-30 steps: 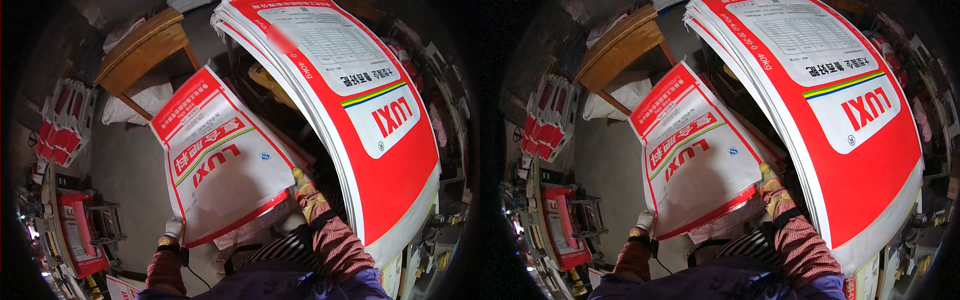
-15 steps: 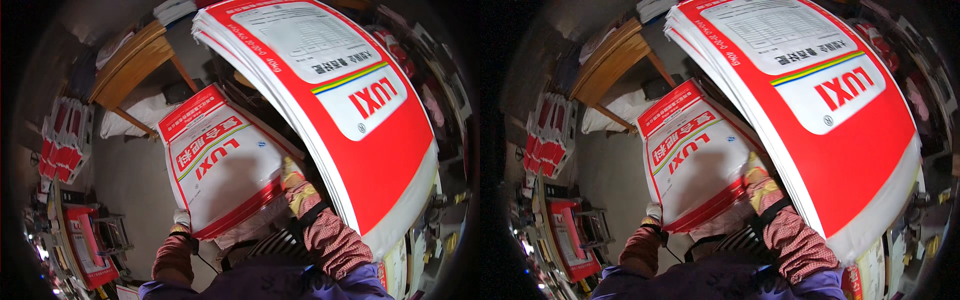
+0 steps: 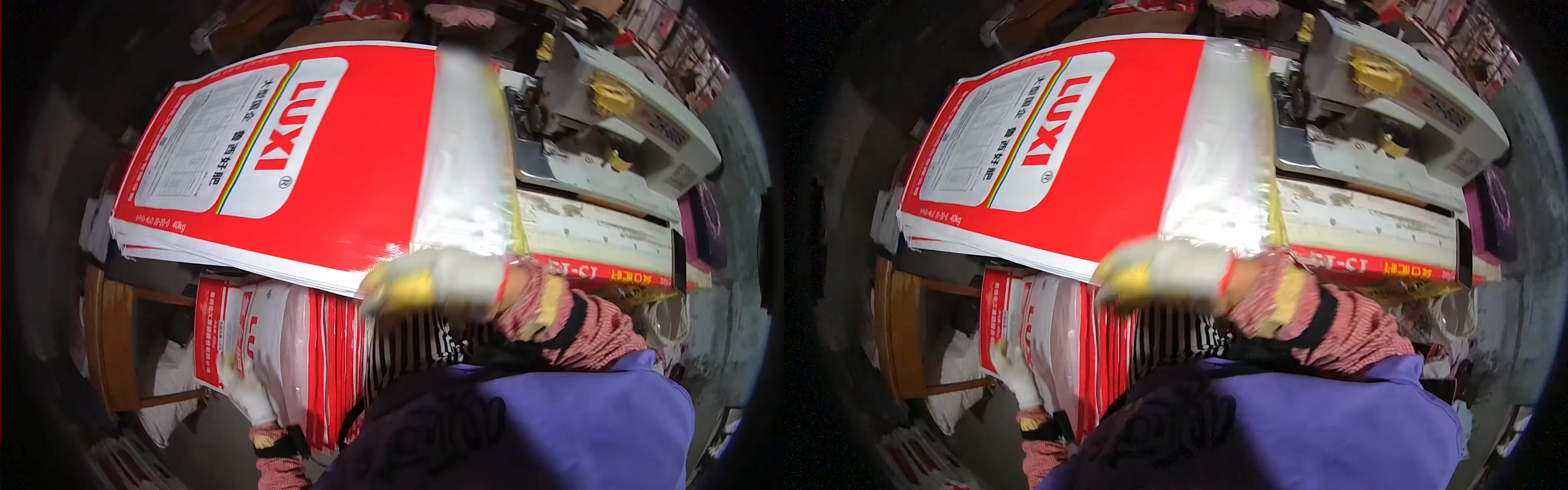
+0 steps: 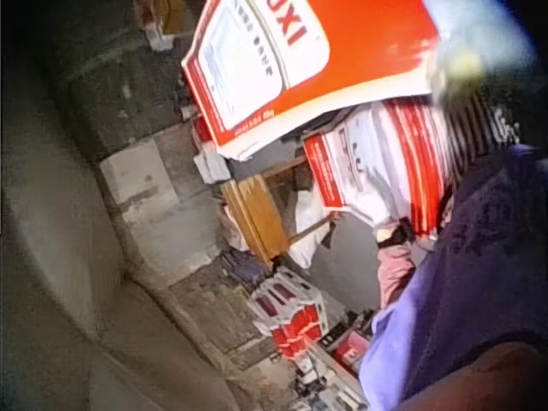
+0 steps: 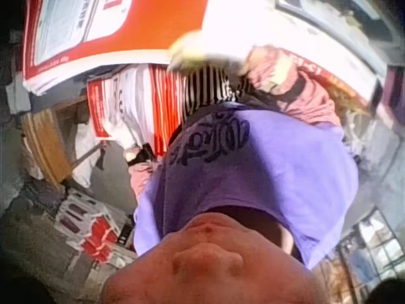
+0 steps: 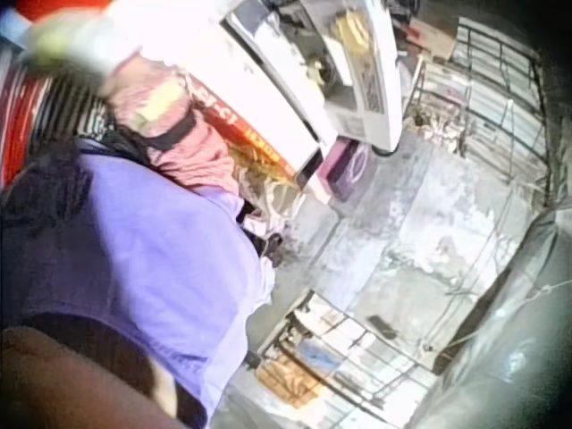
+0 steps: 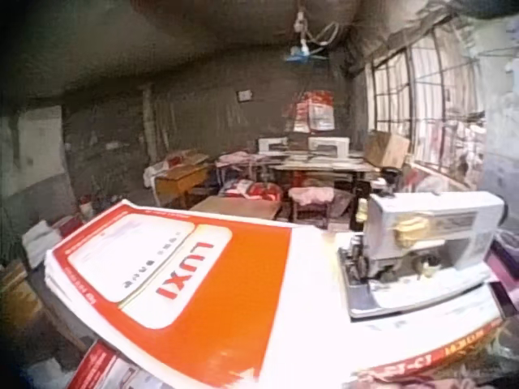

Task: Using an industrial sewing machine to seal the openings of plastic-lined woven fertilizer bags.

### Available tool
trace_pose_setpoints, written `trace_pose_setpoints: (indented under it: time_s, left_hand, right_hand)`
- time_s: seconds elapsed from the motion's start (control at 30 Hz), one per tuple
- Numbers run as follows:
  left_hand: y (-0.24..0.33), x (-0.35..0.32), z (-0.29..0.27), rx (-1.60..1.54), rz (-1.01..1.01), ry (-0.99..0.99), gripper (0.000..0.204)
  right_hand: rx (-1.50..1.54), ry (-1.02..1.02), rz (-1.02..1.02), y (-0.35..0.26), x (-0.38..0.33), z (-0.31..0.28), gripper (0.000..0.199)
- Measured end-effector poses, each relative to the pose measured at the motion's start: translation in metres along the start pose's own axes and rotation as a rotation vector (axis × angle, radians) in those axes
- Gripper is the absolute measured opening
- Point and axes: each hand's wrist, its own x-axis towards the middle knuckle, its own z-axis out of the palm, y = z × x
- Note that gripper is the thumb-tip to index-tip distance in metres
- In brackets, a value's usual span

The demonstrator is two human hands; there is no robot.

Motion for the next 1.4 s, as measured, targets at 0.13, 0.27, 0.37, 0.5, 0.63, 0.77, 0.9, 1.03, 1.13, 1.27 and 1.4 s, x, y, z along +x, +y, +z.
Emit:
trace_pose_setpoints:
  time_s: [0.13,0.27,0.37,0.5,0.63,0.77,0.9,1.03,1.13,1.27,1.4]
  left_hand:
    - [0.187,0.019,0.039,-0.226,0.549,-0.039,0.024]
    - [0.297,0.008,0.085,-0.177,0.965,-0.245,0.025]
    - [0.317,0.013,0.112,-0.117,0.96,-0.338,0.019]
    - [0.317,0.024,0.121,-0.306,0.754,-0.488,0.012]
    - [0.319,0.031,0.119,-0.536,0.444,-0.696,0.016]
    - [0.324,0.036,0.118,-0.513,0.472,-0.658,0.019]
    - [0.32,0.04,0.113,-0.622,0.379,-0.746,0.024]
    - [0.332,0.045,0.079,-0.731,0.194,-0.892,0.033]
    - [0.325,0.053,0.086,-0.953,0.168,-1.157,0.033]
    - [0.323,0.068,0.094,-0.909,0.282,-1.197,0.023]
    - [0.314,0.088,0.076,-1.133,-0.008,-0.948,0.018]
  right_hand:
    - [0.457,0.974,-0.102,0.033,-0.041,-0.066,0.019]
    - [0.682,1.125,-0.29,0.058,-0.069,-0.094,0.013]
    - [0.647,1.047,-0.174,0.044,-0.068,-0.082,0.012]
    - [0.616,1.036,-0.155,0.042,-0.063,-0.088,0.011]
    - [0.261,0.95,-0.21,0.035,-0.037,-0.078,0.02]
    - [-0.722,0.922,-0.046,0.039,-0.011,-0.09,0.039]
    - [-0.888,0.796,0.218,0.021,0.005,-0.083,0.032]
    - [-0.68,0.77,0.208,0.017,0.01,-0.066,0.029]
    - [-1.057,0.844,0.017,0.023,0.024,-0.05,0.027]
    - [-0.695,0.746,0.012,0.035,0.014,-0.063,0.028]
    - [-0.929,0.75,0.214,0.032,0.004,-0.068,0.031]
